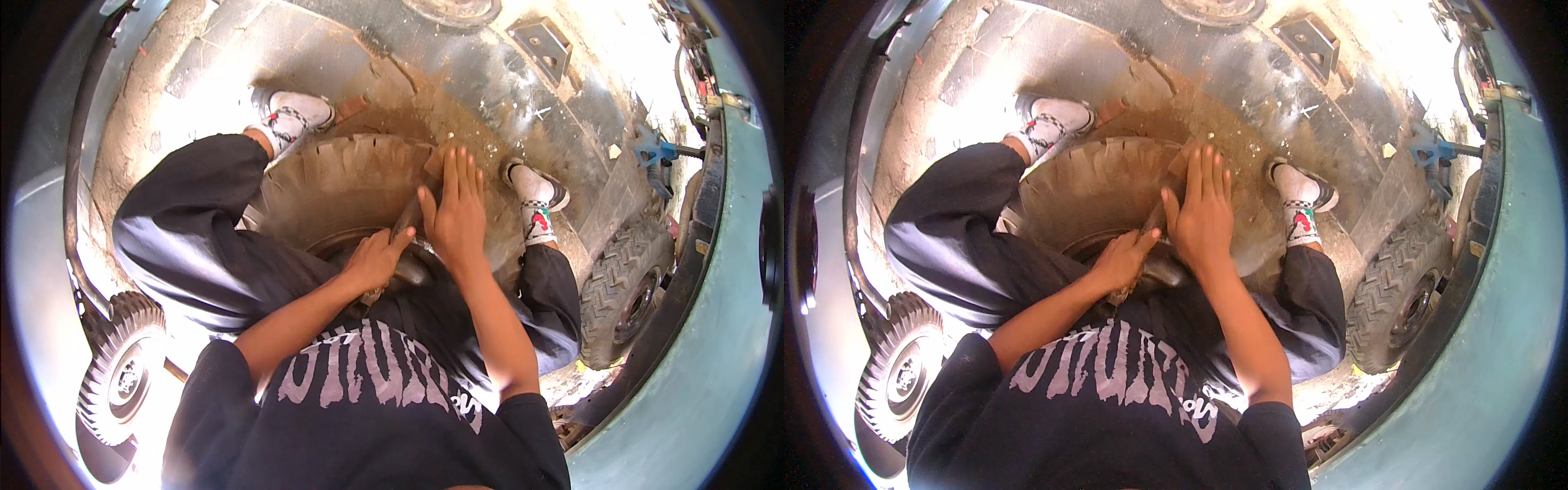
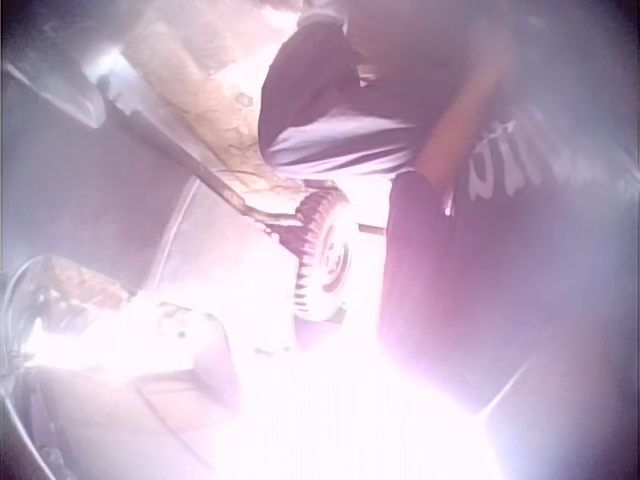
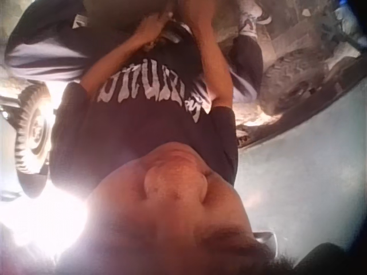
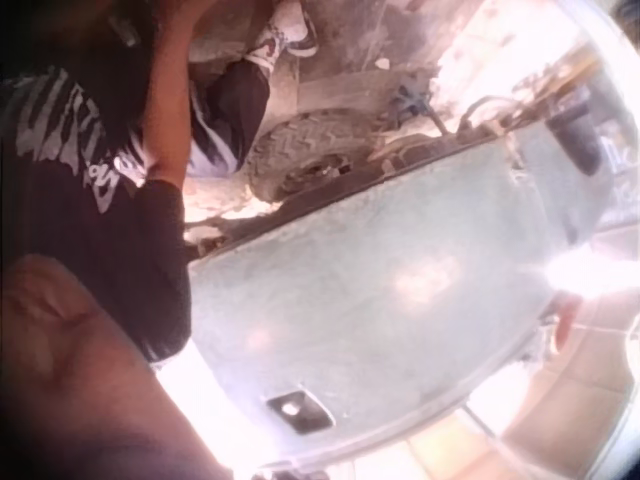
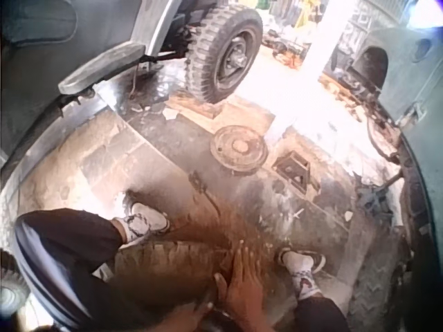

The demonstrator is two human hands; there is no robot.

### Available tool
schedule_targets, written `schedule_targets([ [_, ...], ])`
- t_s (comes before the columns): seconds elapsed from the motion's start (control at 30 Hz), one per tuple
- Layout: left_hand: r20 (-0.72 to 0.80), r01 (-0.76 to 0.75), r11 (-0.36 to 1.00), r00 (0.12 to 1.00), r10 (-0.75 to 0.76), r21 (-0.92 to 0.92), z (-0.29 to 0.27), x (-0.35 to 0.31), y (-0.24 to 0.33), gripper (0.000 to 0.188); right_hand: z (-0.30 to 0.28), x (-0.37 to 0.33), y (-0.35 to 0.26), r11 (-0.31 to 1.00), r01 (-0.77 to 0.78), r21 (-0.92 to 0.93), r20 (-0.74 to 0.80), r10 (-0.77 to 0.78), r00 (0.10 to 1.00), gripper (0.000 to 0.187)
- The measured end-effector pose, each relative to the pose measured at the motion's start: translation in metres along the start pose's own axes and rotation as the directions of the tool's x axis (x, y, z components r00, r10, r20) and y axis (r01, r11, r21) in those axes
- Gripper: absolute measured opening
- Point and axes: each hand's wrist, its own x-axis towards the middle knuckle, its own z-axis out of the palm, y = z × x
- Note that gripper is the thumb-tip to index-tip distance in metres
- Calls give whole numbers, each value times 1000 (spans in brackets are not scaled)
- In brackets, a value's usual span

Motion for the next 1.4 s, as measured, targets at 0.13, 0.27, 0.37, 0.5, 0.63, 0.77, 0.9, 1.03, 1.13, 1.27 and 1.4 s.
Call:
schedule_targets([
  [0.13, -21, -3, 1000, 1000, 3, 30, 6, 2, -5, 79, -9, -6, 7, 999, 10, -39, 46, -8, 999, 73],
  [0.27, 145, 194, 980, 972, -184, -54, -5, -9, 22, 85, 1, 19, 14, 996, -89, 9, -7, 89, 996, 66],
  [0.37, -31, 18, 1000, 999, -18, 25, 1, 1, -2, 83, -2, -2, -5, 1000, -1, -4, -71, 1, 997, 63],
  [0.5, 15, 42, 999, 999, -41, -20, 2, -3, 8, 80, -3, 11, 5, 997, -78, 5, -27, 78, 997, 66],
  [0.63, 66, 111, 992, 992, -107, -61, -7, -10, 21, 77, 2, 11, 0, 997, -75, 6, -27, 75, 997, 66],
  [0.77, -33, 6, 1000, 999, -6, 2, 1, -2, 3, 76, -2, -23, -9, 999, -35, 33, 10, 34, 999, 66],
  [0.9, 126, 88, 996, 988, -86, -10, -9, -12, 24, 84, 10, 22, 5, 989, -144, 28, 13, 144, 990, 79],
  [1.03, 3, -60, 997, 998, 60, 55, 9, 7, -21, 83, 4, -4, -23, 996, -90, 25, -5, 90, 996, 87],
  [1.13, 10, -146, 985, 989, 146, 92, 7, 11, -23, 82, 0, -23, -25, 996, -86, 17, 50, 85, 995, 93],
  [1.27, 252, 268, 962, 935, -249, -43, -18, -17, 40, 78, 2, 24, -1, 974, -218, 67, 74, 213, 974, 100],
  [1.4, 11, -129, 979, 992, 128, 160, 1, 0, -8, 80, -1, -9, -14, 992, -121, 33, 80, 118, 990, 104],
])
